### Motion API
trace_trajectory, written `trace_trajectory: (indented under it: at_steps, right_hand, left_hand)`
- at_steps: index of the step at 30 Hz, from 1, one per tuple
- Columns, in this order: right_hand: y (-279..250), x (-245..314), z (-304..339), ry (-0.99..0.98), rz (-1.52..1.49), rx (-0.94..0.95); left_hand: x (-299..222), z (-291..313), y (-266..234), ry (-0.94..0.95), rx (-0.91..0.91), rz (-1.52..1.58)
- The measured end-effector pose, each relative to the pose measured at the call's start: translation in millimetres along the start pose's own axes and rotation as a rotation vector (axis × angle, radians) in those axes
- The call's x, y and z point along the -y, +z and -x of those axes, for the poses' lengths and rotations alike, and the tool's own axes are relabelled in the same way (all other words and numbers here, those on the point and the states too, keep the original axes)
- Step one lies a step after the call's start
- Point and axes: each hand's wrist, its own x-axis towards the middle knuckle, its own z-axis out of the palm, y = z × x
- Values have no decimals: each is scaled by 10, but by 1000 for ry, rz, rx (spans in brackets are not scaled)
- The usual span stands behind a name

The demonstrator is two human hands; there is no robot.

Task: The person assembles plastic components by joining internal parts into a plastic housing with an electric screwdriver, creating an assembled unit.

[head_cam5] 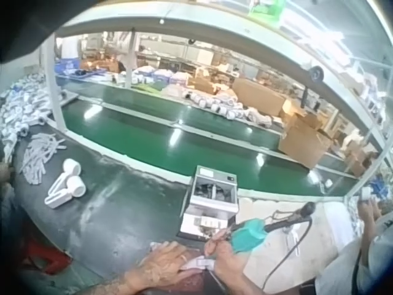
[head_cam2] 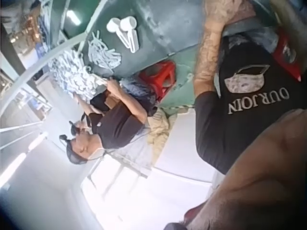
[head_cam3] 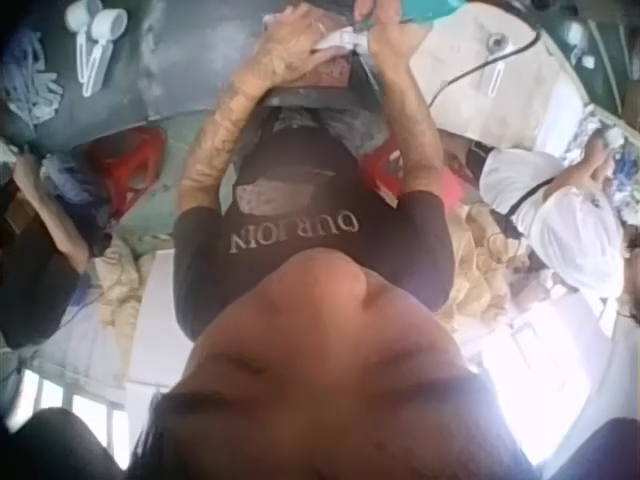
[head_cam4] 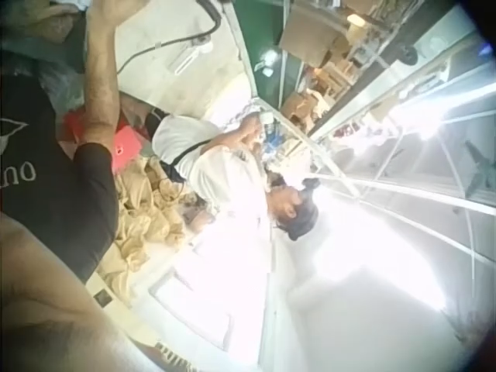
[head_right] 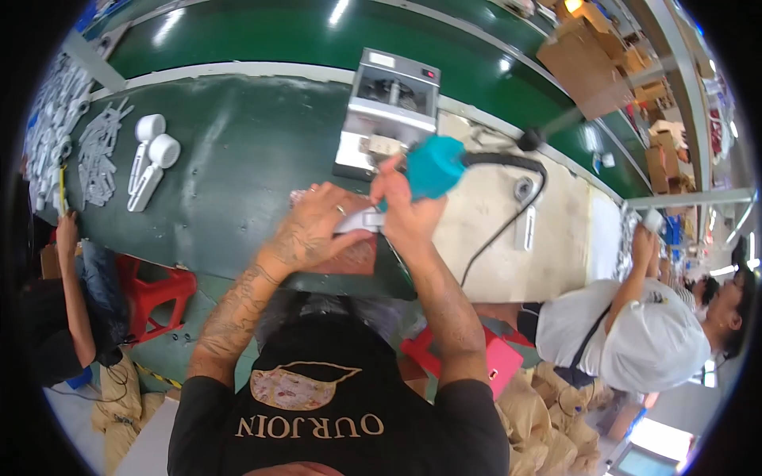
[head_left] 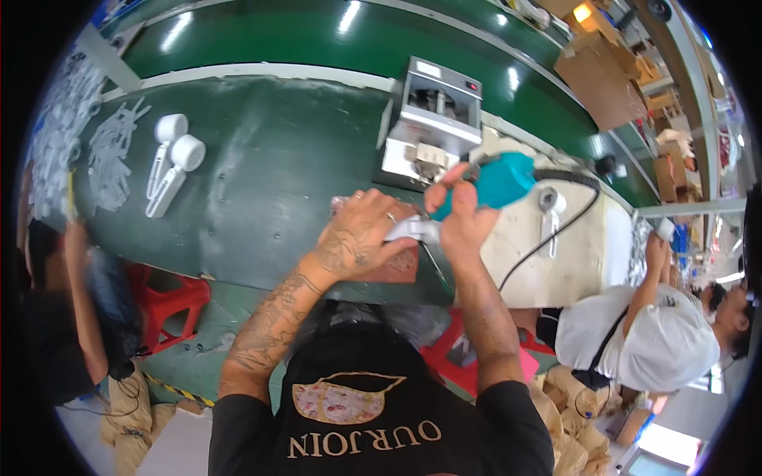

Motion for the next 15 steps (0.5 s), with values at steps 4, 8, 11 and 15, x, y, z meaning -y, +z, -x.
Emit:
trace_trajectory:
  at_steps: [4, 8, 11, 15]
  right_hand:
    - [-222, -193, 155, 78, -10, -120]
    - [-138, -20, 141, -13, -36, -18]
    - [-100, -90, 103, -29, -59, 15]
    - [-159, 48, 68, 11, 12, -6]
  left_hand:
    - [9, -17, 173, 3, 16, -19]
    - [-88, -12, 154, 7, 79, -37]
    - [-77, 37, 108, -32, 74, -66]
    - [-82, 10, 158, 26, 18, -31]
